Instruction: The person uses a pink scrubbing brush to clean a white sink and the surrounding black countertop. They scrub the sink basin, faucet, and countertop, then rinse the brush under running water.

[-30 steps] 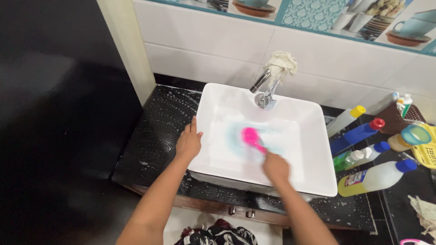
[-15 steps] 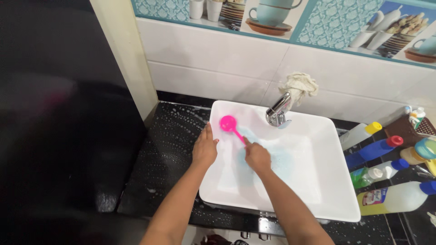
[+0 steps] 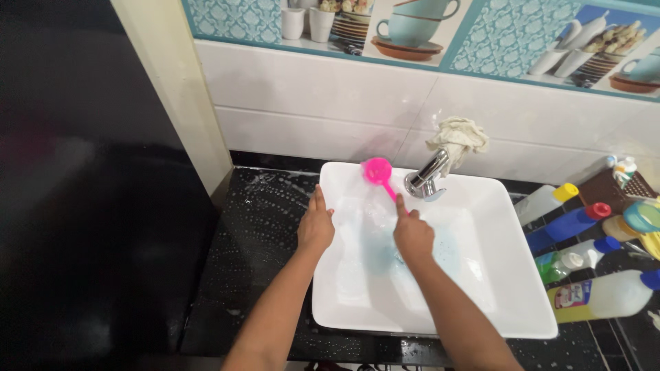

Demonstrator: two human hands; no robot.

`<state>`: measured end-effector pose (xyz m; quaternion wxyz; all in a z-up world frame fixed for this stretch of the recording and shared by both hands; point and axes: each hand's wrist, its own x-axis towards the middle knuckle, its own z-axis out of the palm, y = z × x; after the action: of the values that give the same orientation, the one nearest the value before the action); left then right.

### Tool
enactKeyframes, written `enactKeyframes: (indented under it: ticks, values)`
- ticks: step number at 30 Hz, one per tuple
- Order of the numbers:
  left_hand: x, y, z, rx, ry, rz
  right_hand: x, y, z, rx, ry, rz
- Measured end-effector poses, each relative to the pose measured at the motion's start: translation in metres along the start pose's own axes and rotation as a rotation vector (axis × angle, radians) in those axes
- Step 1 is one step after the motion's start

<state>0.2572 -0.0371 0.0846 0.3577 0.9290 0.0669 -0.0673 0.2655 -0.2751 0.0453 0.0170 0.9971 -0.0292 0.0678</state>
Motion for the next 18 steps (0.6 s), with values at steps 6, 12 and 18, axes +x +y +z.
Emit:
enactKeyframes:
  ticks: [6, 12, 18]
  values:
    - [0.009, 0.005, -0.002, 0.019, -0.018, -0.029, -0.034, 0.01, -0.002, -0.052, -0.122, -0.253]
    - [0.017, 0.001, 0.008, 0.045, 0.042, 0.004, -0.07, 0.038, -0.025, 0.026, -0.342, -0.067]
    - [0.009, -0.01, 0.018, 0.448, 0.166, 0.262, -0.096, 0.103, -0.033, -0.026, -0.344, -0.076]
